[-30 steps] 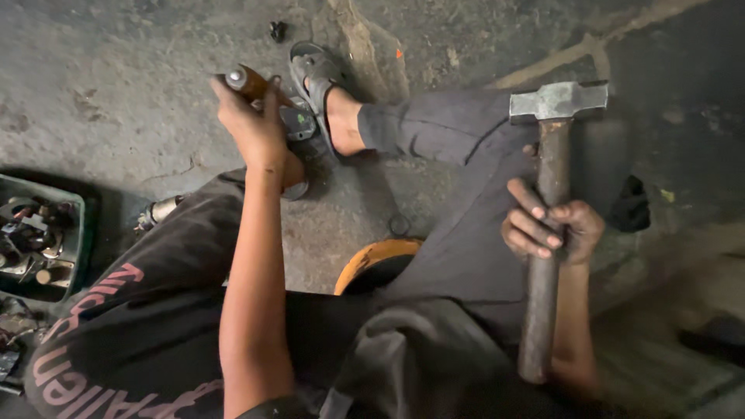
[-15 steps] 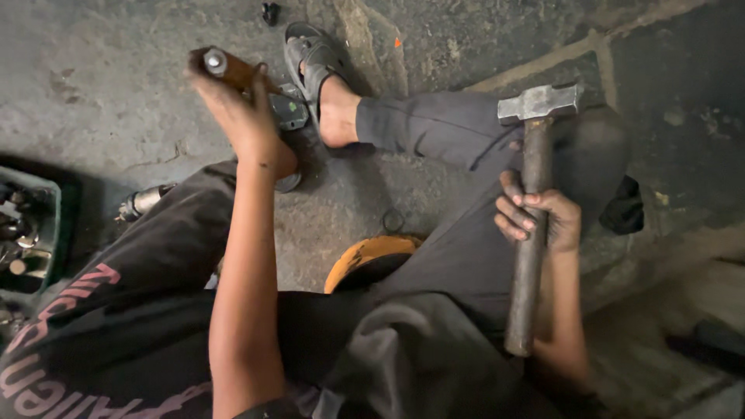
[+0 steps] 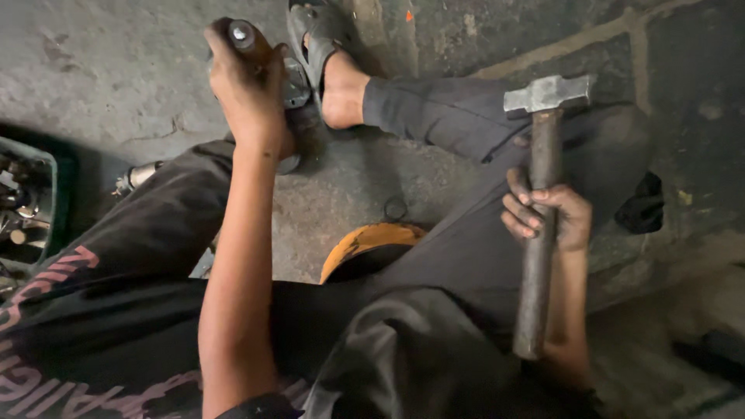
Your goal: The person sits on the floor and uses a hammer and a punch tool to repeatedly strike a small electronic component placed on the ground. The person adjusts the component and tool between strikes, continuing the hammering until the end of the clip.
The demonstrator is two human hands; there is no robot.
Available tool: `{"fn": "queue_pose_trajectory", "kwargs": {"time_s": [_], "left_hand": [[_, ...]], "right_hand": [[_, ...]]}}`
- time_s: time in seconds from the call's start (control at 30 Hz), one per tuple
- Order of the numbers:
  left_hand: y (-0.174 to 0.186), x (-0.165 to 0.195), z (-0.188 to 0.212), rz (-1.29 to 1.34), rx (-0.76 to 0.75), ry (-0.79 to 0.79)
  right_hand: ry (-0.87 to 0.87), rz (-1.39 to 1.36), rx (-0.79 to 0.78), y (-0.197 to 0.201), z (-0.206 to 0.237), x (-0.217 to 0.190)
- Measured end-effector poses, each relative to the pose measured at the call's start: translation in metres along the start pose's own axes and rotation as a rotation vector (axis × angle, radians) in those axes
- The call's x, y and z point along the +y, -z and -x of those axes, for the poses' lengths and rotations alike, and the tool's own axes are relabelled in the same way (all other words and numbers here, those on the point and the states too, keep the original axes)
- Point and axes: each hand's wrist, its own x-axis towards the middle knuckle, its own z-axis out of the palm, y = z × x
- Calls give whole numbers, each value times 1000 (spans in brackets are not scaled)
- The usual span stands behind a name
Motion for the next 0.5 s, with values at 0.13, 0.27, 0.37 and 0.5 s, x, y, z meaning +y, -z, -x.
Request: {"fn": "queue_pose_trajectory", "kwargs": {"time_s": [0.13,0.27,0.37,0.5], "left_hand": [[-1,-1,0,23,51,-14],[0,-9,2,13,70,-25],[0,-12,7,31,43,41],[0,-12,13,42,85,-31]], "right_hand": [[28,105,-63,-10,-4,1],[41,126,-52,-17,-6,2],[41,83,-32,-19,-5,2],[32,71,-12,-14,-1,4]]}}
